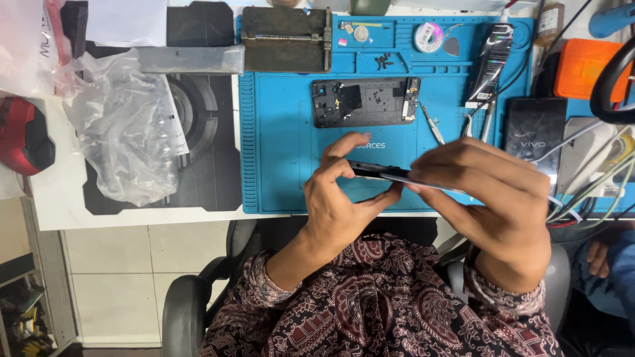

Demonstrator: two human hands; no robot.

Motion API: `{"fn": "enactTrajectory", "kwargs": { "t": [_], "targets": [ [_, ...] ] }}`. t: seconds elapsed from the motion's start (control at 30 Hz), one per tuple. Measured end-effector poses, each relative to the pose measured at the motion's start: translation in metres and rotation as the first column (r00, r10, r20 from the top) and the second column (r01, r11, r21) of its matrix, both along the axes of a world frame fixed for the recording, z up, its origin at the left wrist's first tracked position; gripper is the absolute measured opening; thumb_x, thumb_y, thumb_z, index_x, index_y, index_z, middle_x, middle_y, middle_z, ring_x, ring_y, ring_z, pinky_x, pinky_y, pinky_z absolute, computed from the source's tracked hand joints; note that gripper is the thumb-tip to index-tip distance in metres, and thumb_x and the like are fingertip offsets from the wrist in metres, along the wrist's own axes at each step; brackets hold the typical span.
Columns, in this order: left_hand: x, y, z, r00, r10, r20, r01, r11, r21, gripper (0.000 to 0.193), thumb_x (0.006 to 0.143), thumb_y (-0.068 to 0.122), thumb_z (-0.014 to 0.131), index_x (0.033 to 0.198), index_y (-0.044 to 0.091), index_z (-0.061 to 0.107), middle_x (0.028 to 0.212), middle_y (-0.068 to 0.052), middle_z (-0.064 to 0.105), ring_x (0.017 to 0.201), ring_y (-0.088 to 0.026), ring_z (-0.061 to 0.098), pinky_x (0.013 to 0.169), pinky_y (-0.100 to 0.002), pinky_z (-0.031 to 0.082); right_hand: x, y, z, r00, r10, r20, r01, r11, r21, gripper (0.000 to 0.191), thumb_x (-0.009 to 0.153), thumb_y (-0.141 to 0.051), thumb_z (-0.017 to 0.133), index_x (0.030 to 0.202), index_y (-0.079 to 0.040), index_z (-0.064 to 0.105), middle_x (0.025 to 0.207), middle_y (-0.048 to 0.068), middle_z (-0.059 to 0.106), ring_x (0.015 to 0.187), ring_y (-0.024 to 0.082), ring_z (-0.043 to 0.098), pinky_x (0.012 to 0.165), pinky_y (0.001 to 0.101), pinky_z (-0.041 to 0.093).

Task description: The person works on a disassembled smartphone at a repair bench. They hold the cracked phone, pry at its edge with a card, separate the broken screen from the frame, set the screen aside, and use a blue electric screwdriver on the phone frame for the rest of the episode.

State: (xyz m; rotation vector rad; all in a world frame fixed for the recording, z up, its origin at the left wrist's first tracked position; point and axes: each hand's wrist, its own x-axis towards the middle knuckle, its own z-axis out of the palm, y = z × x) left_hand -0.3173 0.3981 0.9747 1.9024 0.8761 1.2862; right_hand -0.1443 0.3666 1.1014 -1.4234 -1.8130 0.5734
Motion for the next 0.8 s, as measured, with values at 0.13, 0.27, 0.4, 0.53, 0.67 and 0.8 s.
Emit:
{"fn": "enactTrajectory", "kwargs": {
  "t": [0.13,0.27,0.4,0.53,0.67,0.8],
  "targets": [
    [0.002,0.005,-0.006,0.998,-0.039,0.058,0.040,0.999,-0.016,0.077,0.077,0.009,0.097,0.113,0.008,0.028,0.136,-0.024,0.057,0.126,-0.039,0.066,0.100,-0.042,0.061,-0.002,-0.018,-0.021,0.984,-0.167,-0.063,0.171,0.984,0.054,0.017,0.085,0.007,0.079,0.097,0.009,0.067,0.099,0.020,0.071,0.091,0.028,0.075,0.074,0.0299,0.060],
    [0.010,0.006,-0.011,0.992,-0.088,0.086,0.092,0.995,-0.043,0.078,0.078,0.007,0.096,0.113,0.009,0.026,0.139,-0.024,0.056,0.136,-0.042,0.062,0.107,-0.044,0.059,0.005,-0.032,-0.054,0.964,-0.234,-0.126,0.250,0.959,0.135,0.016,0.091,0.006,0.080,0.100,0.009,0.066,0.101,0.021,0.072,0.089,0.026,0.077,0.077,0.0294,0.064],
    [0.020,0.005,-0.015,0.987,-0.104,0.121,0.107,0.994,-0.018,0.081,0.077,0.006,0.095,0.113,0.010,0.022,0.144,-0.027,0.052,0.139,-0.044,0.057,0.119,-0.054,0.048,0.015,-0.042,-0.081,0.949,-0.244,-0.201,0.282,0.940,0.193,0.017,0.089,0.004,0.079,0.097,0.009,0.065,0.097,0.021,0.071,0.086,0.027,0.077,0.076,0.0325,0.066],
    [0.027,0.000,-0.011,0.989,-0.100,0.112,0.107,0.993,-0.056,0.082,0.076,0.007,0.094,0.113,0.012,0.020,0.149,-0.028,0.048,0.144,-0.048,0.052,0.125,-0.059,0.037,0.021,-0.045,-0.093,0.946,-0.206,-0.251,0.262,0.941,0.212,0.016,0.091,0.004,0.077,0.098,0.009,0.064,0.099,0.021,0.070,0.089,0.030,0.077,0.081,0.0360,0.067],
    [0.032,0.002,-0.004,0.991,-0.099,0.091,0.105,0.992,-0.074,0.082,0.079,0.009,0.094,0.114,0.013,0.020,0.151,-0.028,0.047,0.147,-0.047,0.051,0.126,-0.059,0.036,0.026,-0.040,-0.099,0.948,-0.177,-0.263,0.235,0.949,0.210,0.015,0.091,0.005,0.077,0.096,0.008,0.063,0.097,0.020,0.071,0.094,0.031,0.078,0.080,0.0355,0.067],
    [0.034,0.012,0.007,0.991,-0.128,0.037,0.131,0.989,-0.070,0.078,0.082,0.015,0.092,0.115,0.012,0.022,0.150,-0.029,0.046,0.148,-0.046,0.049,0.126,-0.059,0.033,0.035,-0.027,-0.113,0.955,-0.181,-0.234,0.227,0.955,0.188,0.015,0.089,0.006,0.079,0.096,0.007,0.066,0.099,0.020,0.072,0.097,0.031,0.077,0.078,0.0314,0.064]
  ]
}}
